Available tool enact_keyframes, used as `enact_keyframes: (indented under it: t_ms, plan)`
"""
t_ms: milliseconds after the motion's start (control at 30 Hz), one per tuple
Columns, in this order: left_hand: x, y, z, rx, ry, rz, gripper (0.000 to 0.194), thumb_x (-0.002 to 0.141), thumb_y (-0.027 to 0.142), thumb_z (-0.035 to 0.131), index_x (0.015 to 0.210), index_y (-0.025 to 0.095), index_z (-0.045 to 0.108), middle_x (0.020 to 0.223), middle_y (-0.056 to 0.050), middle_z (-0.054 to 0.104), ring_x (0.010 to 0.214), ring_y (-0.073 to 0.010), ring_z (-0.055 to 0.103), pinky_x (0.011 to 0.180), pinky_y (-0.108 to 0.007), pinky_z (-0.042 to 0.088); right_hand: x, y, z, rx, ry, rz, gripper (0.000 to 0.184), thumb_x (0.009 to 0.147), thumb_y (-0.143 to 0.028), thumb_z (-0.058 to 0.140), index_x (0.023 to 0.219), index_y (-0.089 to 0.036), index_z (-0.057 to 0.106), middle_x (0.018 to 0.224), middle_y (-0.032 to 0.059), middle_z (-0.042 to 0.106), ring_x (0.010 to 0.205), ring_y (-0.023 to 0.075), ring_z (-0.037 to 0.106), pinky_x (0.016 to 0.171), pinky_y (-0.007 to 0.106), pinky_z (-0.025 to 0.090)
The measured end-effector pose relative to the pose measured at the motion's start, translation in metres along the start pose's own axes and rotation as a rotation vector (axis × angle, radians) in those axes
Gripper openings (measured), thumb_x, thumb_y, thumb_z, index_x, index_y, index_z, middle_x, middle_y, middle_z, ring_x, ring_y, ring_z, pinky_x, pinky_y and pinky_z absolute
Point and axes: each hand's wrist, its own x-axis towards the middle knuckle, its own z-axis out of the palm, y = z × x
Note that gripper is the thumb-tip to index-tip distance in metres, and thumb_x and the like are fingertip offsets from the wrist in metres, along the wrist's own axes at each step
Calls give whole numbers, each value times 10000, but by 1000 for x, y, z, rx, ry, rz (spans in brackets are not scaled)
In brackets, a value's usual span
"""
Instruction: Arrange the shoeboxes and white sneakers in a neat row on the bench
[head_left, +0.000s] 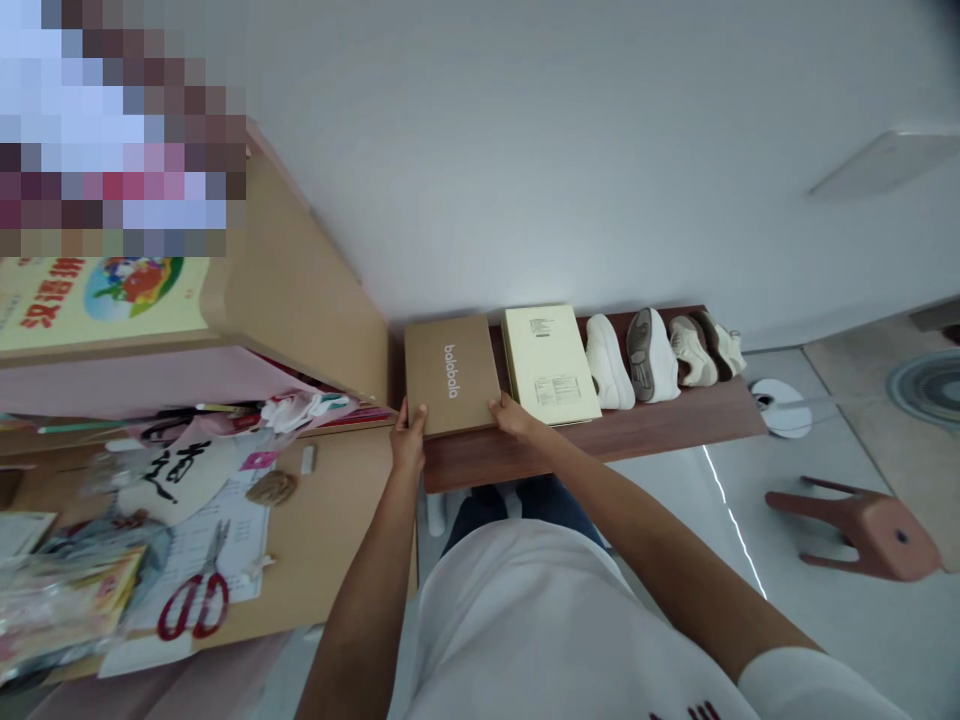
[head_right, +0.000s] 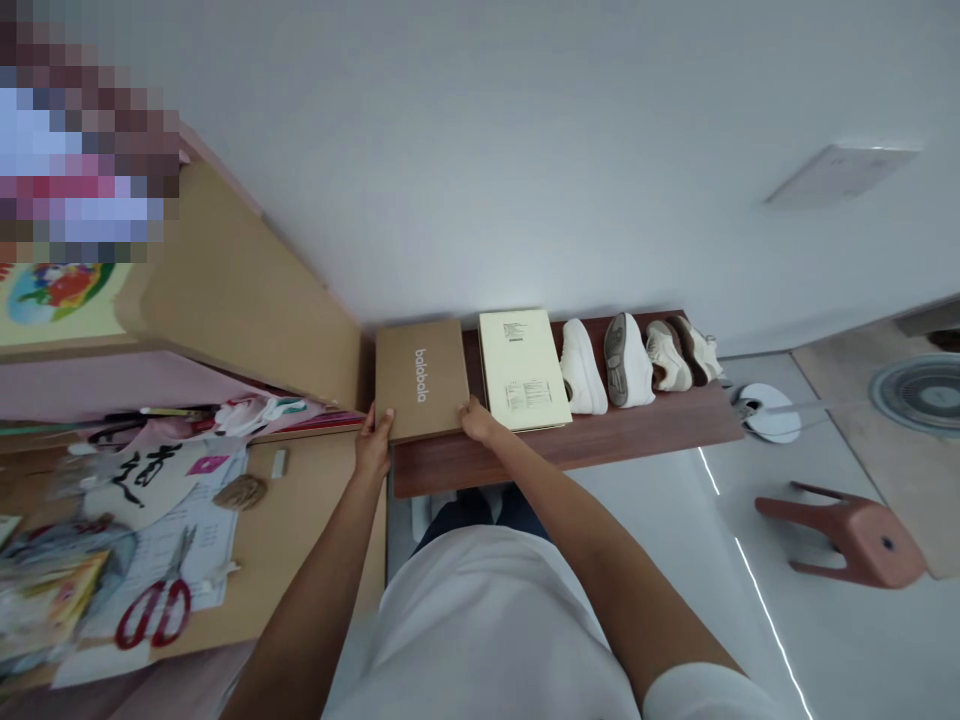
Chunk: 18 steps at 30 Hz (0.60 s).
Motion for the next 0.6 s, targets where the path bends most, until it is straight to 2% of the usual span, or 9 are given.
enact_keyframes:
  t_ms: [100, 200, 267, 367, 500, 600]
  plan:
    - [2, -9, 3, 33, 2, 5, 612, 856, 349, 759, 1426, 242, 563, 1439, -66, 620, 1431, -202, 472, 1218, -417, 331, 0, -3, 2, -36, 14, 170, 494, 994, -298, 433, 1426, -66, 490, 1404, 214, 617, 1326, 300, 580, 1148, 425, 422]
    - [4, -11, 5, 46, 2, 20, 589, 857, 353, 754, 1406, 231, 582, 1427, -80, 628, 1400, -204, 510, 1213, -408, 337, 1, -10, 3, -60, 25, 193, 488, 988, -267, 419, 1424, -56, 480, 1390, 223, 626, 1320, 310, 588, 1151, 426, 417]
    - [6, -9, 5, 76, 0, 13, 580, 857, 361, 751, 1397, 222, 590, 1428, -96, 624, 1378, -218, 535, 1205, -414, 350, 0, -15, 3, -82, 29, 209, 487, 974, -252, 437, 1410, -43, 488, 1365, 249, 635, 1301, 345, 599, 1147, 468, 414]
    - [8, 1, 2, 199, 41, 11, 630, 833, 373, 775, 1413, 227, 576, 1496, -104, 562, 1414, -238, 495, 1211, -407, 337, -6, -23, -3, -100, 49, 202, 500, 948, -263, 504, 1400, -48, 506, 1379, 265, 619, 1336, 384, 562, 1164, 505, 378]
    - [4, 23, 8, 337, 123, 162, 690, 814, 387, 790, 1441, 244, 539, 1565, -91, 483, 1493, -241, 378, 1246, -388, 258, -18, -26, -30, -86, 133, 46, 641, 915, -413, 603, 1465, -109, 477, 1502, 203, 531, 1463, 365, 416, 1229, 490, 288]
    - [-7, 37, 34, 283, 58, 304, 686, 803, 361, 801, 1428, 241, 546, 1562, -97, 483, 1508, -251, 348, 1263, -390, 209, -26, -23, -62, -66, 198, -7, 753, 902, -509, 602, 1523, -125, 415, 1579, 172, 443, 1510, 335, 340, 1254, 486, 244]
